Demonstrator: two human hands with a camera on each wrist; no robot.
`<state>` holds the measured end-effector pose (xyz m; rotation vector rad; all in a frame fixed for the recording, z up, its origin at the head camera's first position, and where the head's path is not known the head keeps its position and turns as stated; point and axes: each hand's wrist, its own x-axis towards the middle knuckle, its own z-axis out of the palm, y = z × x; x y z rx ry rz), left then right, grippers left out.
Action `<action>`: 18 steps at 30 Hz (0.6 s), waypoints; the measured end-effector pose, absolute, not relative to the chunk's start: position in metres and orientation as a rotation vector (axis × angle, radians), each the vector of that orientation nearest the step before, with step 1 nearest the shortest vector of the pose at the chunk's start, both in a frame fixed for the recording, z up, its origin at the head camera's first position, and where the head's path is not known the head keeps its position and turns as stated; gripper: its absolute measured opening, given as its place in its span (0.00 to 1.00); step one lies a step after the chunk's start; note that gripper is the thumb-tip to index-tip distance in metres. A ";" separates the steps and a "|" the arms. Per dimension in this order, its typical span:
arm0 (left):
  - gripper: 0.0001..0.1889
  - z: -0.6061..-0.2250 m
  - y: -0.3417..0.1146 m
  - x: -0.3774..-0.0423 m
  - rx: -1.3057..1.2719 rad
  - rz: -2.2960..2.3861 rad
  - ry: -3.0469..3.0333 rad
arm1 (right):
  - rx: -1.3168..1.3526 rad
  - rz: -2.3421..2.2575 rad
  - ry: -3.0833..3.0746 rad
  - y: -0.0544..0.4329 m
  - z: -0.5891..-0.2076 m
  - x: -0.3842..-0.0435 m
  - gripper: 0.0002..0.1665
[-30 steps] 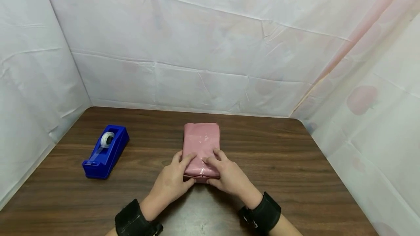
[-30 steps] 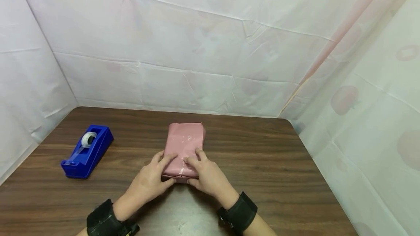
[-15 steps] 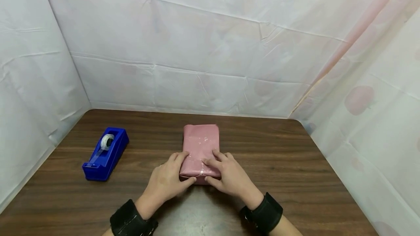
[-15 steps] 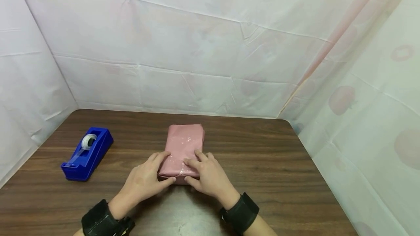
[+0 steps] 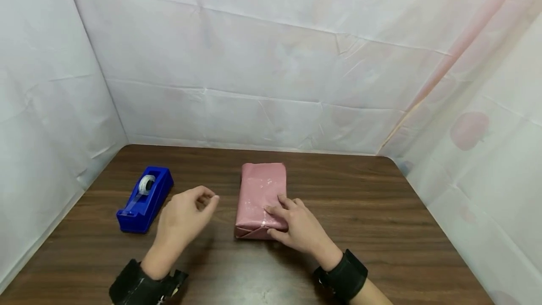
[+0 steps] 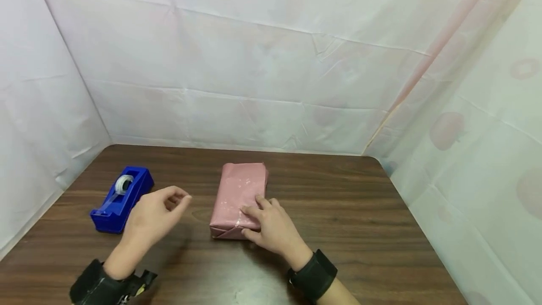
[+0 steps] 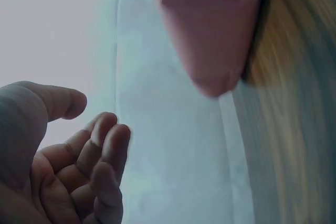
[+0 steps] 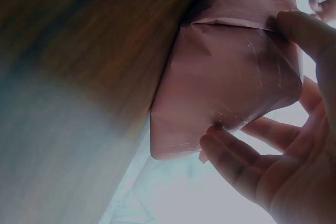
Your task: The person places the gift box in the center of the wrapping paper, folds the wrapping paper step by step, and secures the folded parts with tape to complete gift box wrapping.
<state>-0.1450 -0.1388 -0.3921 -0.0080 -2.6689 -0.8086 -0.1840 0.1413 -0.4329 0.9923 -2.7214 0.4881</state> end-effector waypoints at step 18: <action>0.12 -0.415 -0.240 -0.135 0.360 -0.751 -2.590 | 0.994 0.476 -2.701 0.134 -0.438 -0.186 0.28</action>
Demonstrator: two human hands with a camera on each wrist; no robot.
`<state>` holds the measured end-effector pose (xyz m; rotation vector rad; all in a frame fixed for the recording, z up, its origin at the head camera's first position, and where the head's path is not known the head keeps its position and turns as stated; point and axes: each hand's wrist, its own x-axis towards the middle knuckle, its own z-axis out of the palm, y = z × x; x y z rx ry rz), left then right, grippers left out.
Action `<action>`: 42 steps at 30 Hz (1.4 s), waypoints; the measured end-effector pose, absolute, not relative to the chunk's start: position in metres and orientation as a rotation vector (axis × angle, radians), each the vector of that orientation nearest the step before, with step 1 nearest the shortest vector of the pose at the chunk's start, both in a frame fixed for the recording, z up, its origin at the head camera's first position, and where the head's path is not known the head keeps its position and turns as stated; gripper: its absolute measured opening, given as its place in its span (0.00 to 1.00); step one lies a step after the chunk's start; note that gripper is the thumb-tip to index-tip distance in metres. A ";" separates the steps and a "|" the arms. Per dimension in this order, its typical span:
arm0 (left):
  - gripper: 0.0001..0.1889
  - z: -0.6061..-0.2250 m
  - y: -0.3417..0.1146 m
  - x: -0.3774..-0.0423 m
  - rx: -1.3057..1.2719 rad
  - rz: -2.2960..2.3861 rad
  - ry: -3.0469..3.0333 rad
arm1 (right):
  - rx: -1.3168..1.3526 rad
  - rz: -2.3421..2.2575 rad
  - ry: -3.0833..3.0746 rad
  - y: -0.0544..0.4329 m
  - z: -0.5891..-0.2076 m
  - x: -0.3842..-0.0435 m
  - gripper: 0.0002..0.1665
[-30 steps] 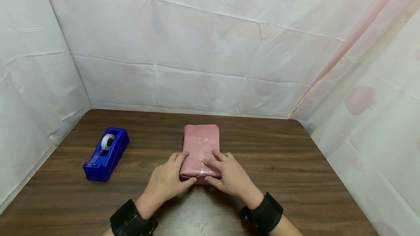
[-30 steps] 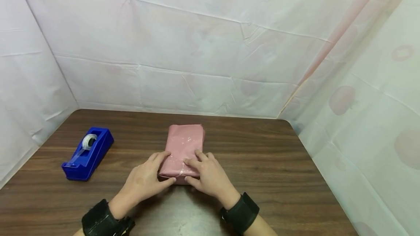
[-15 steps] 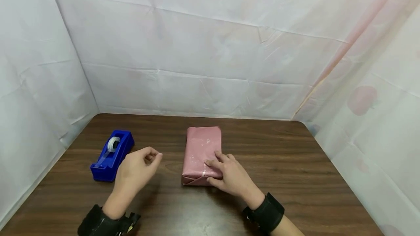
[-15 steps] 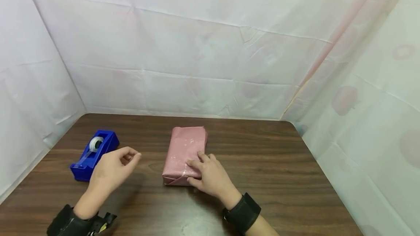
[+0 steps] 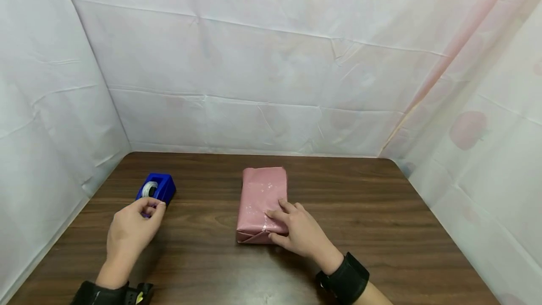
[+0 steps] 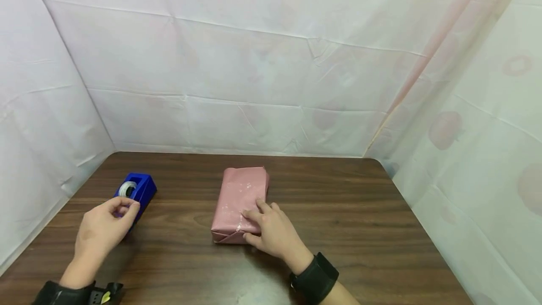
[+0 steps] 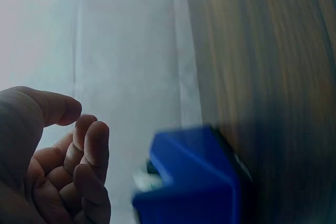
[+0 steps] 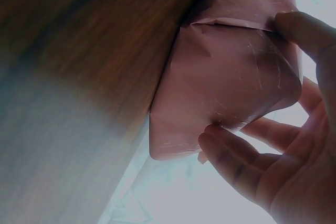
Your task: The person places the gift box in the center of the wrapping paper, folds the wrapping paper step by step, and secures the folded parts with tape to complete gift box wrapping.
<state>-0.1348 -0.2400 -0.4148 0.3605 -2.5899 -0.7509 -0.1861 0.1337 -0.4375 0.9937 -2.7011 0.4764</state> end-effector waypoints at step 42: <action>0.30 -0.420 -0.295 -0.134 0.796 -0.938 -2.803 | 1.000 0.476 -2.663 0.126 -0.441 -0.189 0.29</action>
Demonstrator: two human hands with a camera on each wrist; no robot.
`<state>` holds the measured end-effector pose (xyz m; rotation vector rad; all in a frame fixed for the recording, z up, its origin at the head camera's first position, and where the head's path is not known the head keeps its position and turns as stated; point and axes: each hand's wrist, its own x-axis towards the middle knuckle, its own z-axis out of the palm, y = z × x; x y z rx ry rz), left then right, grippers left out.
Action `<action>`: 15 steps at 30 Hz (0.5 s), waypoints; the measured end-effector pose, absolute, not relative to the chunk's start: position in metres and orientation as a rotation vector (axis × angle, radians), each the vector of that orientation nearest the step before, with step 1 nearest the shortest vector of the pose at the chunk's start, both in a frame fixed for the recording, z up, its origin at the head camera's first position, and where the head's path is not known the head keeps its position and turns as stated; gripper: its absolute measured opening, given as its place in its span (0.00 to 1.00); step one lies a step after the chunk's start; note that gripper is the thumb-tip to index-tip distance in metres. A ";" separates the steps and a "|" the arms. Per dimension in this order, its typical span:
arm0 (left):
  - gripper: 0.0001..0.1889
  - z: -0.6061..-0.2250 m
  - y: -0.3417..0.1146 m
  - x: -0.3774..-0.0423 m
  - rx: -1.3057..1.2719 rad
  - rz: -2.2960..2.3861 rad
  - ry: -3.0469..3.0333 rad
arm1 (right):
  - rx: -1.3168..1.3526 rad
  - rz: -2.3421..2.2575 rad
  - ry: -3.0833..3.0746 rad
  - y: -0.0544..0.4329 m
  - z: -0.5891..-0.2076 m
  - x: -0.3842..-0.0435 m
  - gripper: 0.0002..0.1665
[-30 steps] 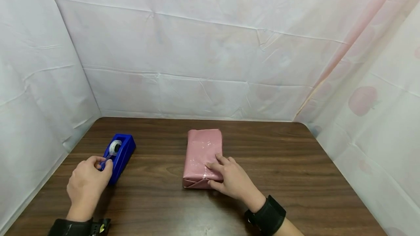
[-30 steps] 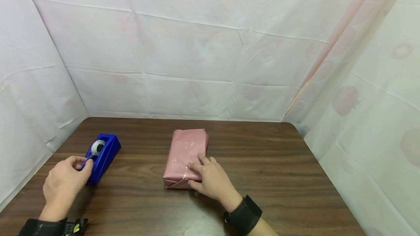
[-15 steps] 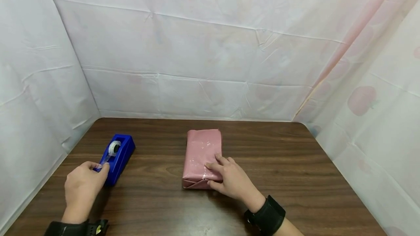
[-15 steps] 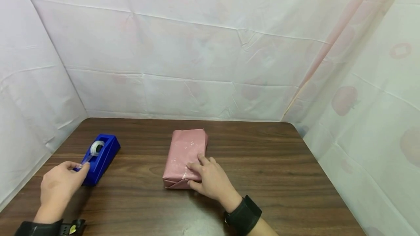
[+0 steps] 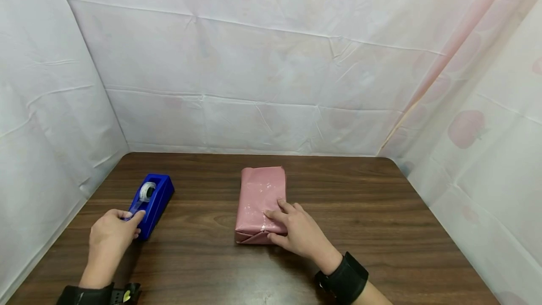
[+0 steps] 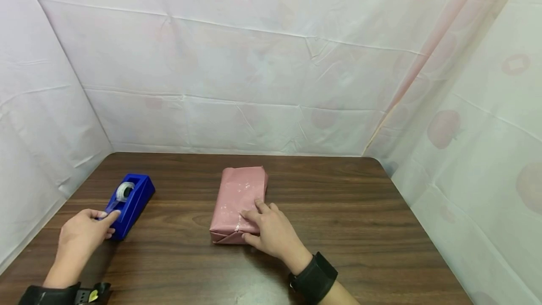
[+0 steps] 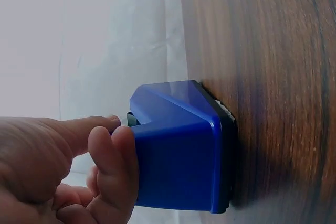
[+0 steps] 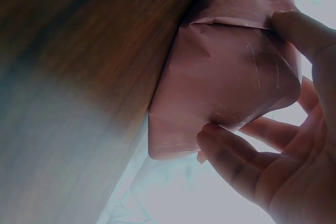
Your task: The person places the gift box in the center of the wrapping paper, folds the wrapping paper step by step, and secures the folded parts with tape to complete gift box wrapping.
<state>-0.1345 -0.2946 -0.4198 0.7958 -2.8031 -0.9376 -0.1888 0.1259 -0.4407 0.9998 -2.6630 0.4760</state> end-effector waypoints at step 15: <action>0.29 -0.416 -0.300 -0.131 0.742 -0.950 -2.795 | 0.995 0.487 -2.687 0.127 -0.437 -0.189 0.30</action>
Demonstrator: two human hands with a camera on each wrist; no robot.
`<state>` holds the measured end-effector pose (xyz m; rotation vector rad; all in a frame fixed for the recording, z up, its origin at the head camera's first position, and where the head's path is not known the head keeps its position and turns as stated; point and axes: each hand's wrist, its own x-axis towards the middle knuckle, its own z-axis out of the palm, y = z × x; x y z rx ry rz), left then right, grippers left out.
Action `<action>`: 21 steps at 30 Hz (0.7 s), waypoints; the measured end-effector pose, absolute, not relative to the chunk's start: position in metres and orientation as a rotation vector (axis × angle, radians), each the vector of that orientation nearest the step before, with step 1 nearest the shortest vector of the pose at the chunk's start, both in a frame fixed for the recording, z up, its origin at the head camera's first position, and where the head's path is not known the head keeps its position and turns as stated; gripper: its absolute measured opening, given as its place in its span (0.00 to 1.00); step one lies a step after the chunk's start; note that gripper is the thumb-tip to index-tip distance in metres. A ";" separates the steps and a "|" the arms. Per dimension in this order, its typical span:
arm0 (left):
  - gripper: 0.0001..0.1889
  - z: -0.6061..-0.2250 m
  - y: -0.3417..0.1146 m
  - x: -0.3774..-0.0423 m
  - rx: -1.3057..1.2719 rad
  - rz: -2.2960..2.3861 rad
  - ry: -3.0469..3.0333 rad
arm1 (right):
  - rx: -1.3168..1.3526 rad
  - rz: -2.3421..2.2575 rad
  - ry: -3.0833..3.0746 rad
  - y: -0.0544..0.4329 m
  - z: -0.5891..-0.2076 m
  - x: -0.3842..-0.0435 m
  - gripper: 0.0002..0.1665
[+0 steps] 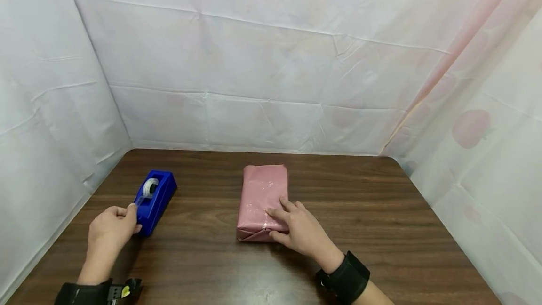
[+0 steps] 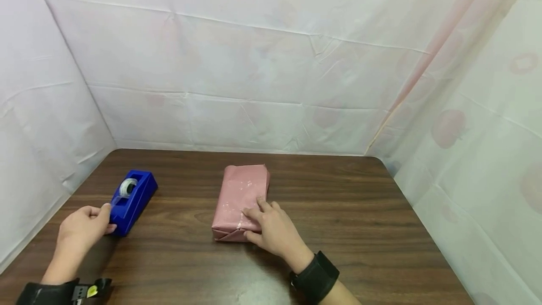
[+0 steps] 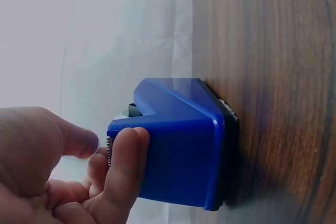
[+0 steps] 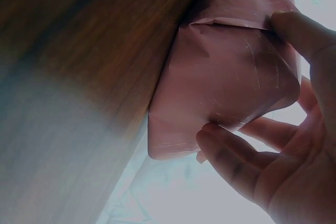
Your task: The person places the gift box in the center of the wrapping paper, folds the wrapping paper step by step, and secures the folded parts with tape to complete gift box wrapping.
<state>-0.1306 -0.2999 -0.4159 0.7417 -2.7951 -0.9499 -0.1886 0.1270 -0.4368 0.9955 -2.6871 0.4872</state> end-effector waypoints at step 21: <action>0.26 -0.413 -0.299 -0.131 0.886 -1.092 -2.775 | 1.008 0.476 -2.678 0.130 -0.439 -0.190 0.30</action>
